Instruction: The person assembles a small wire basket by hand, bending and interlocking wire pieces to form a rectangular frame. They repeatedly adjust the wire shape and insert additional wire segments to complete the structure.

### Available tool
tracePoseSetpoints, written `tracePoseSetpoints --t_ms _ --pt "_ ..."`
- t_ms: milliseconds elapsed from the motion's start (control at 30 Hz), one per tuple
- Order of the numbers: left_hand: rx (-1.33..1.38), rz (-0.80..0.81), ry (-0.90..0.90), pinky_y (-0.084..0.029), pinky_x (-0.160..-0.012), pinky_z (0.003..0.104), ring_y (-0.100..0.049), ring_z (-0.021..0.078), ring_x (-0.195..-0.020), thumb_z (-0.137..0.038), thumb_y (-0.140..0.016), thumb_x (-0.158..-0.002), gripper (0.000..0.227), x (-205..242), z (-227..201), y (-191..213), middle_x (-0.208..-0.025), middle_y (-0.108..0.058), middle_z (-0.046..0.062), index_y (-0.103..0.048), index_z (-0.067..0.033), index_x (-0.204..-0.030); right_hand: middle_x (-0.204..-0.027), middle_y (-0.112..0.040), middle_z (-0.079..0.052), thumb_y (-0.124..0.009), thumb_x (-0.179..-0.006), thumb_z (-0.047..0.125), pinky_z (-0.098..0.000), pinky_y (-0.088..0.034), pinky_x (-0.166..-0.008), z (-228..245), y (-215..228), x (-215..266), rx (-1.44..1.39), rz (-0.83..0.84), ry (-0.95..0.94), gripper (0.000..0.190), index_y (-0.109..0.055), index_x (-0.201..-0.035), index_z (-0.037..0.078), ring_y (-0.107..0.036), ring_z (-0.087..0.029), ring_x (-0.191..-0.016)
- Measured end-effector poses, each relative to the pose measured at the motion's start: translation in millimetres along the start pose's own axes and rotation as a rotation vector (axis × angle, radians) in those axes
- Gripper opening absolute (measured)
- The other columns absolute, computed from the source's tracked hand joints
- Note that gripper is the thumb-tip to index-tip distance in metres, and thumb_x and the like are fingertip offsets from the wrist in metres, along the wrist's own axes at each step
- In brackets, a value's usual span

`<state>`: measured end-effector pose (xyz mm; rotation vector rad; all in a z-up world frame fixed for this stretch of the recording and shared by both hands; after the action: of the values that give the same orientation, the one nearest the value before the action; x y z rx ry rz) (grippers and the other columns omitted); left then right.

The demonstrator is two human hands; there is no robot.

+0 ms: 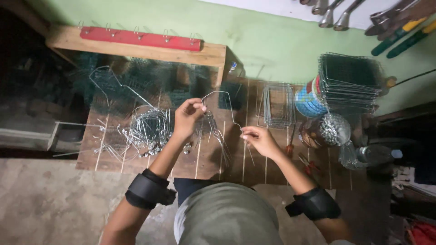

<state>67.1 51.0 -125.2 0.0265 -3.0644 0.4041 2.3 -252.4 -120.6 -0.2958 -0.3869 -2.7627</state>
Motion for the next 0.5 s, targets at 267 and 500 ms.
tracePoseSetpoints --t_ms 267,500 --pt "-0.614 -0.082 -0.188 -0.053 -0.095 0.038 -0.066 0.0305 -0.106 -0.012 -0.074 -0.093 0.048 8 40 35 -0.117 -0.069 0.015 -0.059 -0.0019 -0.138 -0.093 -0.076 -0.008 -0.060 -0.096 -0.003 -0.0246 -0.055 -0.065 -44 -39 -43 0.229 0.006 0.044 0.027 -0.067 -0.122 0.000 -0.066 -0.010 -0.072" --pt "-0.874 -0.185 -0.114 -0.038 -0.110 0.047 -0.049 0.0383 -0.136 -0.009 -0.064 -0.088 0.053 37 30 61 -0.144 -0.057 0.017 -0.060 -0.0089 -0.142 -0.082 -0.069 -0.005 -0.056 -0.093 -0.009 -0.0261 -0.051 -0.057 -153 -68 -102 0.133 0.027 -0.028 0.020 -0.067 -0.107 0.000 -0.061 -0.010 -0.068"
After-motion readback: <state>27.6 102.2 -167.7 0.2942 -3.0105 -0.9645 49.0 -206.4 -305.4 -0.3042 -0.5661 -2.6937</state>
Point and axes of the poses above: each hand's wrist, its own x-axis away from the middle knuckle, its own y-axis out of the back of the hand, z = x × y, the point moved 3 cm from there along -x, towards the middle knuckle
